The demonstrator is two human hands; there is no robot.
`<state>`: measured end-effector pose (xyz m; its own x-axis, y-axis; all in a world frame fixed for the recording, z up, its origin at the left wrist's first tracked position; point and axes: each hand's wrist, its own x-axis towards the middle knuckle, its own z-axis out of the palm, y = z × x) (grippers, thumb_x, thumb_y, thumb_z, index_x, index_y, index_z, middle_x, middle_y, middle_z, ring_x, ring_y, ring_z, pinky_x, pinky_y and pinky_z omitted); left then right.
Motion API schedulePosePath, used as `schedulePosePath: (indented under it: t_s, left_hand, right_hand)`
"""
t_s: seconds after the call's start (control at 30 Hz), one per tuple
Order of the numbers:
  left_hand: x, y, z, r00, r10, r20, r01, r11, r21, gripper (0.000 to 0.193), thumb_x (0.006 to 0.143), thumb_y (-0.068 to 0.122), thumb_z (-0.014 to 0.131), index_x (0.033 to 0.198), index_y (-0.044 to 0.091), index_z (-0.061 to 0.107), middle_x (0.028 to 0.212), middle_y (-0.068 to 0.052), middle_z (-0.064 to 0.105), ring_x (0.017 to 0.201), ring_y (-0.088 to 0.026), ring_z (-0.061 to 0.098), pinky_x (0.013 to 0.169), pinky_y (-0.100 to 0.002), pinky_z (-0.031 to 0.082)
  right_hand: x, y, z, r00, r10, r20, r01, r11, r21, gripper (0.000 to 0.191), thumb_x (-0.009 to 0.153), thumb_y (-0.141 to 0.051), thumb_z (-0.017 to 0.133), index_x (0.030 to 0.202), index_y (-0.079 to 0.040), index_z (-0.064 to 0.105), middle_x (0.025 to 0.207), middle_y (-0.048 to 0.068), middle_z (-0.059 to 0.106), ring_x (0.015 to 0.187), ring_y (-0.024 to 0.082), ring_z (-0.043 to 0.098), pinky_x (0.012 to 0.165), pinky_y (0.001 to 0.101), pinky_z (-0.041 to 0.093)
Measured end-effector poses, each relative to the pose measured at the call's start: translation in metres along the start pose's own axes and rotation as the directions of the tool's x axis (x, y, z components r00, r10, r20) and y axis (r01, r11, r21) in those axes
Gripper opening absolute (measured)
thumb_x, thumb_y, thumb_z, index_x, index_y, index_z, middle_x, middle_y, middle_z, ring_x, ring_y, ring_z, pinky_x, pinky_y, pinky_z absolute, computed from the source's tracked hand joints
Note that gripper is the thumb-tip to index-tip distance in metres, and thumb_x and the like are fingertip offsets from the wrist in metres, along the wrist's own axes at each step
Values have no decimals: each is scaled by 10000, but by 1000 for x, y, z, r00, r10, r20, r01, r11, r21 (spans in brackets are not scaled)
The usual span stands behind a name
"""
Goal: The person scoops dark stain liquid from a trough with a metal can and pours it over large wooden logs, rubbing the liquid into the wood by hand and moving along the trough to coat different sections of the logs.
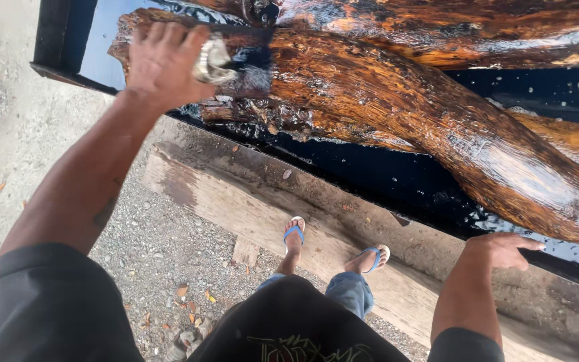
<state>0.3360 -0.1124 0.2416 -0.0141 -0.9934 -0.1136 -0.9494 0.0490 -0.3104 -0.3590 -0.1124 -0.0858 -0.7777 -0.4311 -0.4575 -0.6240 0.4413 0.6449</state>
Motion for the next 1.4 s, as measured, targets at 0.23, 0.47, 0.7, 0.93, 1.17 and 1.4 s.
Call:
schedulePosePath:
  t_s: [0.23,0.47,0.7,0.93,1.17,1.4]
  left_hand:
    - [28,113,-29,983,153,-99,-161,983,-83,917,767,553,842,1439,44,480,1126,-243,614,1005,-350,636,836,-591,521]
    - [-3,266,33,959,251,134,-178,895,-409,913,724,457,813,1440,68,400,1232,-210,602,1089,-327,617,877,-537,495]
    - [19,373,135,919,382,-91,-381,811,-443,860,666,298,845,1408,94,461,1247,-193,568,1184,-383,554,946,-565,419]
    - [57,443,178,877,480,1,-449,821,-352,897,622,320,881,1397,73,502,1285,-176,551,1191,-356,544,957,-562,434]
    - [79,509,172,832,509,219,-465,856,-223,885,640,388,914,1359,60,514,1386,-181,515,1313,-403,478,1000,-639,398]
    - [66,502,167,874,474,106,-387,811,-438,936,626,356,924,1416,112,485,1395,-185,516,1316,-397,478,1084,-638,364]
  right_hand:
    - [-2,-3,-1,883,323,340,-318,-122,940,711,986,-646,339,1394,-91,518,1279,140,698,1216,289,670,1092,515,447]
    - [12,-4,8,827,431,361,-243,-304,921,798,978,-718,368,1439,-73,458,1293,180,683,1135,333,697,986,499,539]
    - [-1,-3,1,845,456,280,-159,-286,945,805,921,-692,468,1313,12,474,1155,313,675,1017,453,705,824,516,595]
    - [-1,9,-2,823,479,304,-209,-241,948,869,955,-721,455,1249,96,469,1110,427,644,1032,563,651,898,609,516]
    - [0,18,-9,812,491,317,-212,-258,943,871,943,-731,462,1219,95,460,1127,428,642,1044,568,647,880,592,527]
    - [2,17,-3,835,475,279,-174,-254,951,881,932,-713,457,1268,101,420,1096,444,614,988,561,661,757,589,564]
